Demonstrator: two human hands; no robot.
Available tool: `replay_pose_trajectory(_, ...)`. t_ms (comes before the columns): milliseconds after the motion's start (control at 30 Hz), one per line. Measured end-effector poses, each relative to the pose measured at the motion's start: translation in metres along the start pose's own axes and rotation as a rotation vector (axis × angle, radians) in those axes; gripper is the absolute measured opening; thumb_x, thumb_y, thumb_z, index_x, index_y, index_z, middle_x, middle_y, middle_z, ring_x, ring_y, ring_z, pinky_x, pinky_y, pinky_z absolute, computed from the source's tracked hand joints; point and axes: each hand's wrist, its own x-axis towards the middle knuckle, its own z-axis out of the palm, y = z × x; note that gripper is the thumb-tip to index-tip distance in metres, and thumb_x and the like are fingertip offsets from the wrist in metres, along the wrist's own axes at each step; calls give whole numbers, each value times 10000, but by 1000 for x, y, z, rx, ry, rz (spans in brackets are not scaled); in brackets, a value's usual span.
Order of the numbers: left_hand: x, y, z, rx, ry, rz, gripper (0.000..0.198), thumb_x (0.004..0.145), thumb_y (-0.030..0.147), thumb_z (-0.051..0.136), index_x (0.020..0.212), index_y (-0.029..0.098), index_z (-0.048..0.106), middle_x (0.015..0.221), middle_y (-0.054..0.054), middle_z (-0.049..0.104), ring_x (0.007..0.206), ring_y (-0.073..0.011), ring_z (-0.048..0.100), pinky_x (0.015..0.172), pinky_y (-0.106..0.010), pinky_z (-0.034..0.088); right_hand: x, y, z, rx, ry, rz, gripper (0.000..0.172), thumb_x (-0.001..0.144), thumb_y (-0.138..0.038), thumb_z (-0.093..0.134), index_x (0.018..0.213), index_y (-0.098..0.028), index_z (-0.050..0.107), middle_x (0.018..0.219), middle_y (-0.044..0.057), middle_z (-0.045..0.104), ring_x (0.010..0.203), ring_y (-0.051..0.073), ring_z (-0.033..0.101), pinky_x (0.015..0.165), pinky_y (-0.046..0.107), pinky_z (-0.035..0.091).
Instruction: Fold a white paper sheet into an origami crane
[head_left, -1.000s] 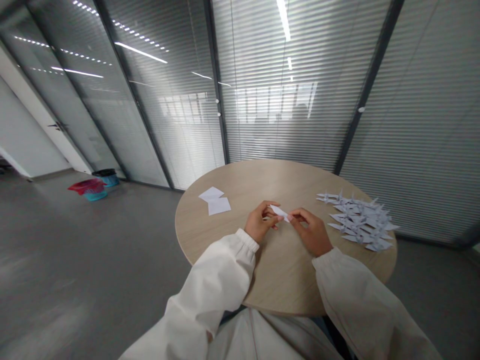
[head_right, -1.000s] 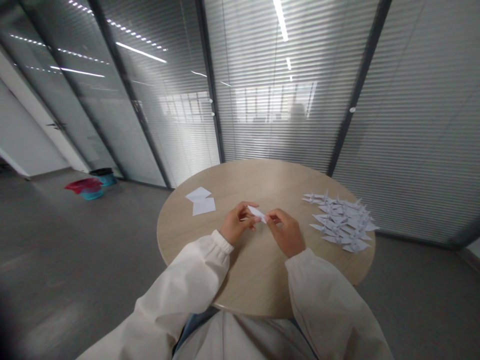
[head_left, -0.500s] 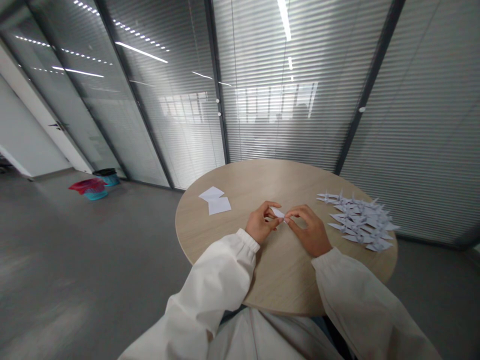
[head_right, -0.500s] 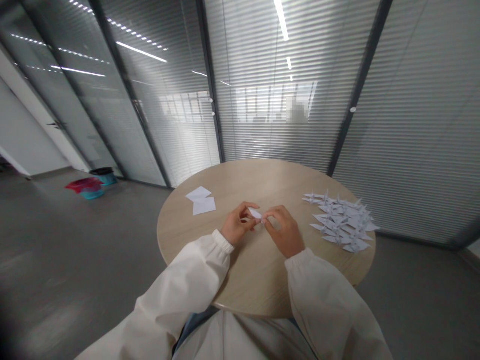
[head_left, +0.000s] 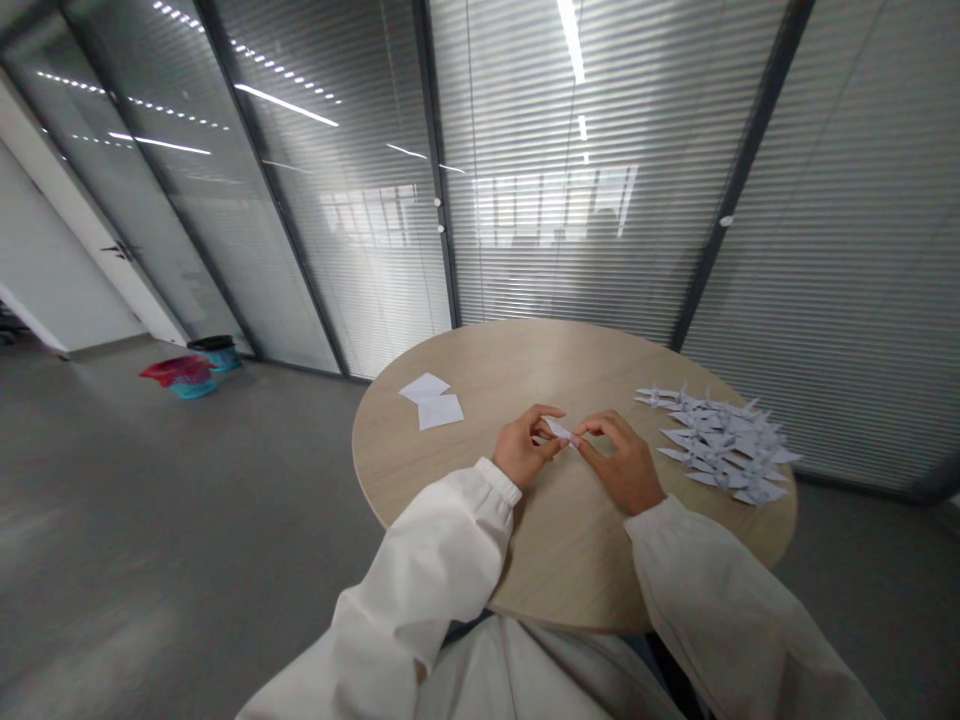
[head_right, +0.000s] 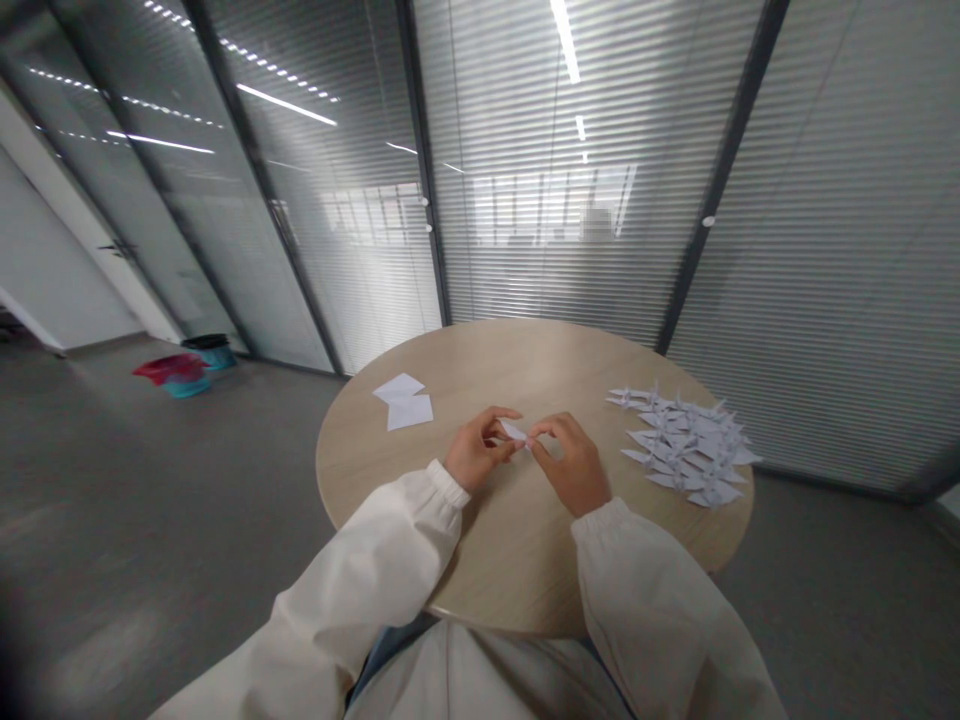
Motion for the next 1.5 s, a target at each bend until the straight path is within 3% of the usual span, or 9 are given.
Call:
replay_pose_trajectory(867,0,0,0,50,-3,0,330,677,225,664,986,145,582,645,14,617,519,-71,566,549,-182,445,0,0,2,5,-44,-17,32,778,-190,547,793,-202,572,773,28,582,730,165,540,670,292,451)
replay_pose_trajectory(1133,1,-3,2,-84,-62,-76,341,677,194,640,1005,129,567,633,8,621,494,-64,550,498,-172,463,-4,3,4,-124,-26,-43,35,779,-185,525,768,-207,550,752,28,547,735,174,528,687,305,441)
replay_pose_trajectory(1367,0,4,3,-248,-39,-166,318,679,152,609,989,111,552,610,-2,620,590,-112,613,509,-205,514,-6,3,3,-205,-85,-128,93,837,-201,487,817,-207,578,810,55,578,820,196,545,762,343,444)
replay_pose_trajectory(1500,0,6,1,-240,-9,-162,304,691,165,610,985,110,555,580,17,599,527,-84,578,488,-190,508,-6,4,4,-200,-94,-141,93,834,-253,524,871,-204,594,849,66,601,851,206,554,776,365,453)
